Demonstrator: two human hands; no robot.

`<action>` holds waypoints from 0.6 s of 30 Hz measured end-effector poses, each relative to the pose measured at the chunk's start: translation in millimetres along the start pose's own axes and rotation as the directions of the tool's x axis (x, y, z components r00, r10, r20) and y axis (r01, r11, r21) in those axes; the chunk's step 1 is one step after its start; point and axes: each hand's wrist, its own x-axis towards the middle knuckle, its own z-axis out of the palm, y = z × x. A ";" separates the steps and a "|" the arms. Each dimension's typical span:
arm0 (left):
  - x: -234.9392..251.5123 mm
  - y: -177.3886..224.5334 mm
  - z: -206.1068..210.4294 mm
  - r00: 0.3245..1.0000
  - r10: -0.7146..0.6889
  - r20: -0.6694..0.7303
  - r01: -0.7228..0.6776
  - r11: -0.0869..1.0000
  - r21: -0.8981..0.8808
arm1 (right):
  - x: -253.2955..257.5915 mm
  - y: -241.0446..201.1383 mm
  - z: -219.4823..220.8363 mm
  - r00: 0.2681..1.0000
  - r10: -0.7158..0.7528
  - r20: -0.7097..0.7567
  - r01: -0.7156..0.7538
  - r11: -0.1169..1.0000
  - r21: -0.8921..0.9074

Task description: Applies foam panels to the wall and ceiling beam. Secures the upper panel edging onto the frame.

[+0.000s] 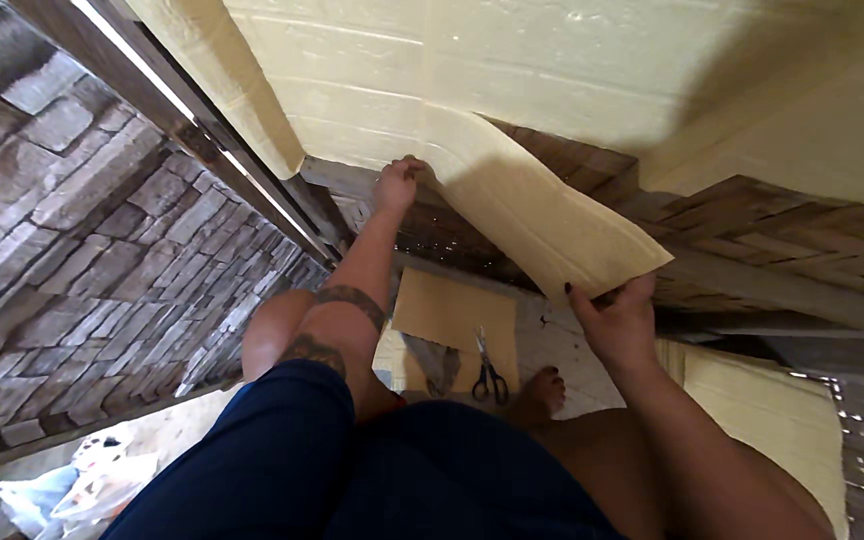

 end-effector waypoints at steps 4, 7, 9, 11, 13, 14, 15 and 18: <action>-7.6 8.1 -4.4 0.997 -0.074 -0.010 0.075 0.994 0.083 | 1.0 1.3 0.3 1.000 -0.026 -0.010 0.026 1.000 -0.017; -13.6 12.5 -7.6 0.992 -0.125 -0.033 0.128 0.987 0.094 | 1.7 -0.9 -0.6 1.000 -0.009 -0.001 0.009 1.000 -0.012; -15.5 14.0 -8.6 0.992 -0.125 -0.026 0.127 0.984 0.124 | 2.2 -1.8 -1.2 1.000 0.004 0.007 -0.004 1.000 0.002; -15.1 13.3 -7.5 0.997 -0.076 -0.002 0.075 0.983 0.169 | 2.5 -0.8 -0.4 1.000 0.002 0.012 -0.002 1.000 0.023; -15.3 13.5 -5.8 0.999 -0.034 0.029 0.027 0.976 0.218 | 2.8 0.3 0.4 1.000 0.000 0.015 -0.001 1.000 0.029; -16.5 14.2 -5.0 0.999 -0.032 0.044 0.020 0.968 0.250 | 2.8 0.2 0.4 1.000 0.001 0.020 -0.002 1.000 0.031; -18.2 14.9 -4.3 0.998 -0.044 0.053 0.028 0.961 0.277 | 2.8 0.0 0.3 1.000 0.000 0.024 -0.001 0.999 0.034; -21.4 16.5 -2.4 0.994 -0.102 0.025 0.086 0.928 0.361 | 2.9 -0.5 -0.1 1.000 -0.005 0.015 0.004 0.999 0.031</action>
